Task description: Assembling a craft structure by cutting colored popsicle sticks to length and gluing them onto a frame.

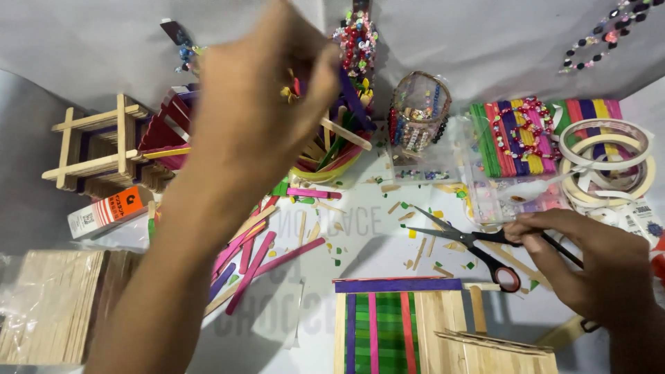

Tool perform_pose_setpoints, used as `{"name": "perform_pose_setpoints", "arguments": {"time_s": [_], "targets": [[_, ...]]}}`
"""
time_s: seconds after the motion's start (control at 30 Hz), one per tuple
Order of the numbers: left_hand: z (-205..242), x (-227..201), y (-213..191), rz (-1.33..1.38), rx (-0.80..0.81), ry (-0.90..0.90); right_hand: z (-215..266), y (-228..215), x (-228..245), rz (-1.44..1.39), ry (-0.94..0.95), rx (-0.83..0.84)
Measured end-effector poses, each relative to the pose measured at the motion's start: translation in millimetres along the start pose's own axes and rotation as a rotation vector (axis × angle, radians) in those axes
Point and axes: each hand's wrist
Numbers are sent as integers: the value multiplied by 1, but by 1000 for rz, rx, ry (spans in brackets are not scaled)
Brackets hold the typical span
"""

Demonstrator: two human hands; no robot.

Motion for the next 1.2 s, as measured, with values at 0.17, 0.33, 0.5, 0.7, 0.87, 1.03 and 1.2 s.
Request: {"name": "perform_pose_setpoints", "arguments": {"time_s": [0.17,0.33,0.5,0.7,0.87,1.03,1.2], "targets": [[39,-44,-10,522,-197,-184,-5,-19,14,-6,110,152],[86,-65,21,900,-245,-429,-30,-30,53,-123,-378,73],[112,-71,24,871,-205,-561,-31,-20,61,67,-333,172],[114,-53,-2,620,87,-228,-25,-9,36,99,-166,385],[125,-39,-5,629,207,-72,-32,-10,56,-61,-294,242],[134,-32,-7,665,245,-16,-35,-13,55,-170,-478,253],[138,-33,-7,669,228,-1,-37,-18,61,-124,-487,273]]}}
Point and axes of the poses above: each hand's wrist, its own z-axis away from the middle knuckle, its own y-axis out of the palm, x = y × z, and after that the axes turned 7 degrees about z, right-handed
